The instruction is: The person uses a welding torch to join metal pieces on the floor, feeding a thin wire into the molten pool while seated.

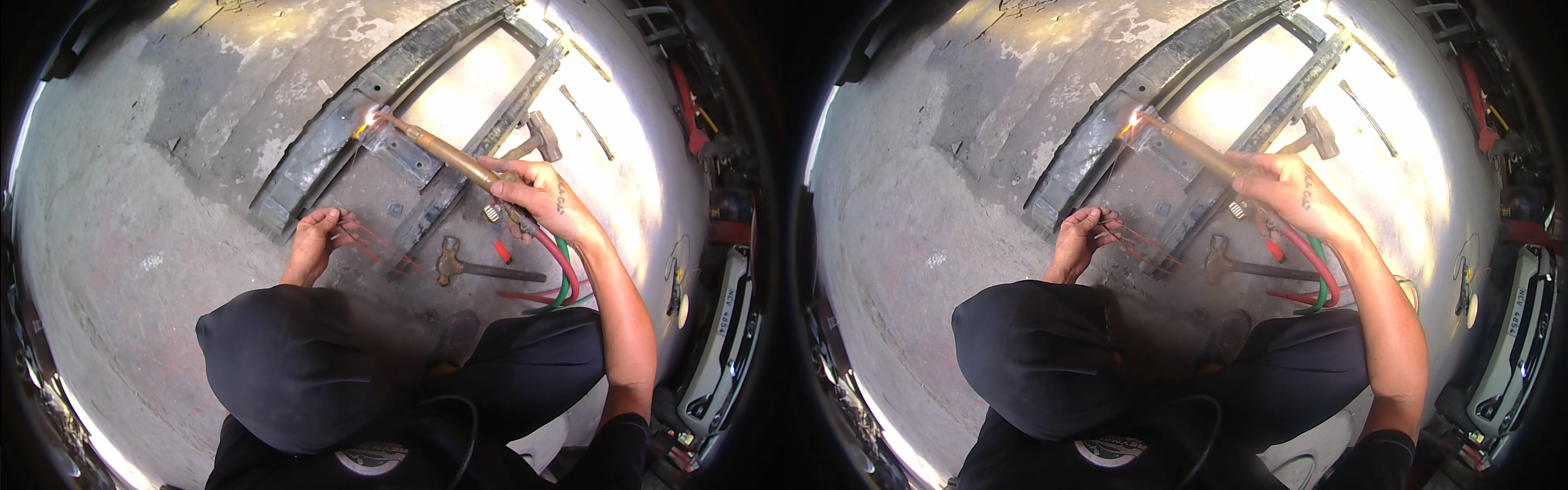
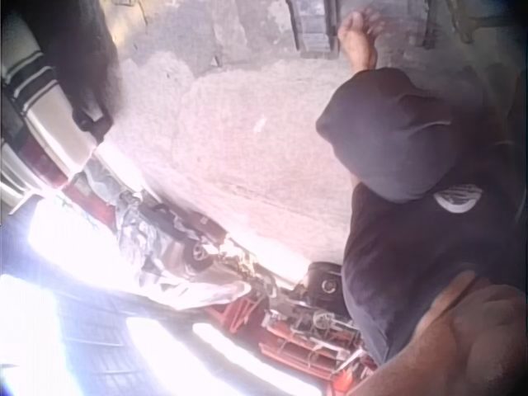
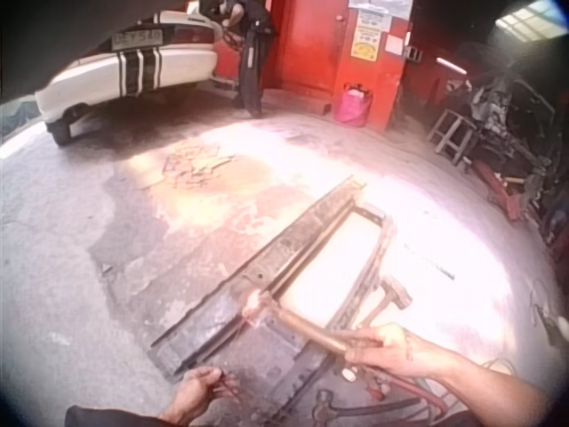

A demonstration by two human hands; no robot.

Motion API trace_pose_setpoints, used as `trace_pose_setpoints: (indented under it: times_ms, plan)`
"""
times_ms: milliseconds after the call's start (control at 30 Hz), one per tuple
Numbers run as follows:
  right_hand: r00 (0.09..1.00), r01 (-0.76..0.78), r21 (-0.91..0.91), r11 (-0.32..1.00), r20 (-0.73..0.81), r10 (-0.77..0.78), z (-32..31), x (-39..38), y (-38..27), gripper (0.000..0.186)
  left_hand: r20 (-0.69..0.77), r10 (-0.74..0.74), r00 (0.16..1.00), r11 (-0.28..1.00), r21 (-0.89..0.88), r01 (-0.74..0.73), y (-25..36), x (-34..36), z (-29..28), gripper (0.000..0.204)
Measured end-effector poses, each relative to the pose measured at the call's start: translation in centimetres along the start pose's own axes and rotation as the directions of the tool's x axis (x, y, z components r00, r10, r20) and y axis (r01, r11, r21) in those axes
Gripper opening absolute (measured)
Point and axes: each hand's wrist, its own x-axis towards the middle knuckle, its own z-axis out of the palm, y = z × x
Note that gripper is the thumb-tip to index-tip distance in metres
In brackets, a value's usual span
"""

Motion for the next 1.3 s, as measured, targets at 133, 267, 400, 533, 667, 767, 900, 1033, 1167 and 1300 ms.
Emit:
trace_pose_setpoints:
  times_ms: [133, 267, 400, 533, 667, 767, 900, 1033, 1167, 1300]
  plan:
    - [0.998, 0.067, 0.003, 0.998, -0.019, -0.067, 0.1, -0.2, 0.4, 0.058, 0.006, 0.004, 1.000, 1.000, 0.010, -0.004, 0.5, -0.2, 0.4, 0.027]
    - [0.999, 0.040, 0.002, 0.999, -0.001, -0.040, -0.5, 0.0, 0.4, 0.059, 0.004, 0.000, 1.000, 1.000, 0.022, -0.001, 0.7, -1.3, 0.8, 0.028]
    - [0.997, 0.067, 0.018, 0.998, -0.028, -0.067, -0.8, -0.8, 0.7, 0.061, 0.004, 0.057, 0.998, 0.998, 0.034, -0.057, 1.6, -2.4, 0.3, 0.032]
    - [0.995, 0.082, 0.054, 0.995, -0.059, -0.079, -0.8, -1.7, 0.7, 0.064, -0.031, 0.182, 0.983, 0.982, 0.066, -0.179, 4.2, -3.4, 0.3, 0.034]
    - [0.985, 0.173, 0.061, 0.983, -0.035, -0.171, -1.2, -0.5, 2.1, 0.066, -0.128, 0.292, 0.948, 0.950, 0.156, -0.272, 8.3, -5.5, -0.4, 0.035]
    - [0.990, 0.140, 0.106, 0.985, 0.003, -0.141, -1.2, -0.6, 1.9, 0.068, -0.162, 0.342, 0.926, 0.929, 0.210, -0.306, 12.3, -7.4, 0.3, 0.033]
    - [0.987, 0.158, 0.108, 0.982, -0.006, -0.158, -1.1, -0.2, 2.0, 0.068, -0.211, 0.386, 0.898, 0.875, 0.392, -0.284, 17.9, -10.9, 1.8, 0.030]
    - [0.981, 0.195, 0.168, 0.966, -0.021, -0.194, -1.1, -0.4, 2.2, 0.067, -0.118, 0.438, 0.891, 0.835, 0.421, -0.354, 21.4, -12.8, 3.8, 0.033]
    - [0.978, 0.206, 0.104, 0.973, 0.013, -0.208, 0.2, -1.5, 0.1, 0.066, -0.028, 0.411, 0.911, 0.753, 0.574, -0.322, 24.2, -13.8, 7.3, 0.035]
    - [0.967, 0.254, 0.054, 0.966, 0.023, -0.256, 1.1, -1.4, -0.5, 0.064, -0.039, 0.340, 0.940, 0.629, 0.752, -0.196, 24.2, -11.7, 10.1, 0.033]
